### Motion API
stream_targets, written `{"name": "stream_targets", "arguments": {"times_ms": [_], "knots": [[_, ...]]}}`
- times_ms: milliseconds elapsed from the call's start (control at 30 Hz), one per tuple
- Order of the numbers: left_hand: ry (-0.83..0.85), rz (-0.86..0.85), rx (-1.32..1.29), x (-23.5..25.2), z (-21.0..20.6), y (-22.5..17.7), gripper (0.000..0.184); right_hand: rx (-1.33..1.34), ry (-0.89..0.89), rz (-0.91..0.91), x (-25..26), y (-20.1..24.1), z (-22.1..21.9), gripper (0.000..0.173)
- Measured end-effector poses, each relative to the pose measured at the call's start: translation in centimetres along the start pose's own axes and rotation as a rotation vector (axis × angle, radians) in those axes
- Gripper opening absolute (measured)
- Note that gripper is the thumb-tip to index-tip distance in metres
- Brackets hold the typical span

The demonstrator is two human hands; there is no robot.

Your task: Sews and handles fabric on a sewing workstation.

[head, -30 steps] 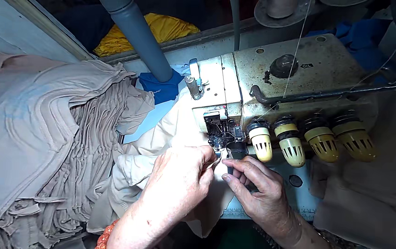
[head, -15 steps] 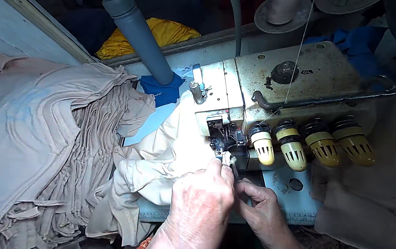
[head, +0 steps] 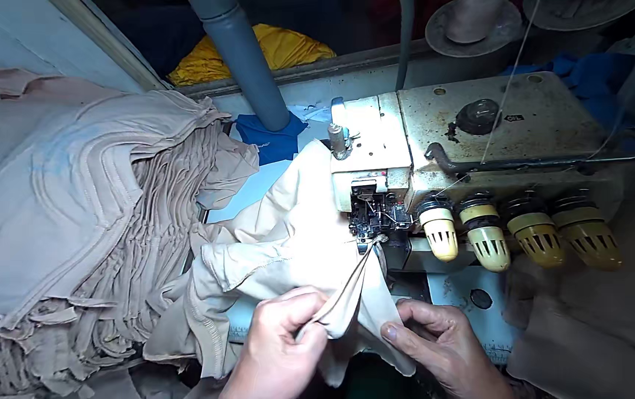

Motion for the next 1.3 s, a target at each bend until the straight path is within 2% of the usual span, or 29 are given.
{"name": "stream_targets", "arguments": {"times_ms": [100,167,233,333,400,467,533,567,633,700,833,967,1133,1300], "knots": [[-0.22,0.355,-0.548,-1.3,0.7,1.5,0.021,0.007,0.013,-0.028,-0.6,0.1,0.2,0.006],[-0.378,0.498,-0.752,-1.2,0.5,1.9,0.018,0.003,0.013,-0.036,-0.7,0.0,0.2,0.006],[-0.485,0.532,-0.848,-0.7,0.1,2.1,0.018,-0.014,0.012,-0.037,-0.6,0.0,0.1,0.007],[-0.547,0.512,-0.847,0.2,-0.3,1.8,0.023,-0.003,0.014,-0.048,-0.6,0.0,0.0,0.006],[-0.578,0.437,-0.753,0.5,-0.1,1.3,0.026,0.002,0.016,-0.085,-0.7,0.2,0.0,0.005],[-0.512,0.174,-0.479,-0.1,0.6,0.2,0.025,-0.002,0.015,-0.145,-1.0,0.8,0.2,0.007],[-0.279,-0.189,-0.058,-1.3,1.3,-1.8,0.022,-0.013,0.03,-0.173,-1.3,1.5,0.4,0.011],[-0.135,-0.324,0.054,-1.9,1.0,-2.7,0.021,-0.013,0.04,-0.179,-1.4,1.8,0.4,0.011],[0.053,-0.495,0.177,-3.1,-0.6,-2.8,0.018,-0.007,0.069,-0.194,-1.7,2.4,0.4,0.01],[0.075,-0.597,0.258,-3.9,-2.4,-1.3,0.017,0.002,0.093,-0.201,-2.0,2.9,0.2,0.008],[-0.018,-0.669,0.279,-4.6,-3.8,0.0,0.016,0.029,0.089,-0.194,-2.5,3.3,0.0,0.007],[-0.074,-0.743,0.246,-4.9,-4.0,0.3,0.015,0.165,0.123,-0.226,-3.2,3.4,-0.4,0.007],[-0.05,-0.734,0.189,-5.1,-3.9,-0.1,0.015,0.203,0.112,-0.279,-3.7,3.7,-0.8,0.013],[-0.057,-0.692,0.123,-4.9,-4.0,-0.4,0.014,0.196,0.137,-0.255,-3.7,3.5,-0.9,0.015]]}}
Point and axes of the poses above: each hand's wrist, its own x-axis towards the middle knuckle, its own z-axis out of the back of the hand, y = z × x, the point moved 3 cm from there along x, towards the middle knuckle, and after that the axes turned 1 degree about -x, right-handed, at the moved point
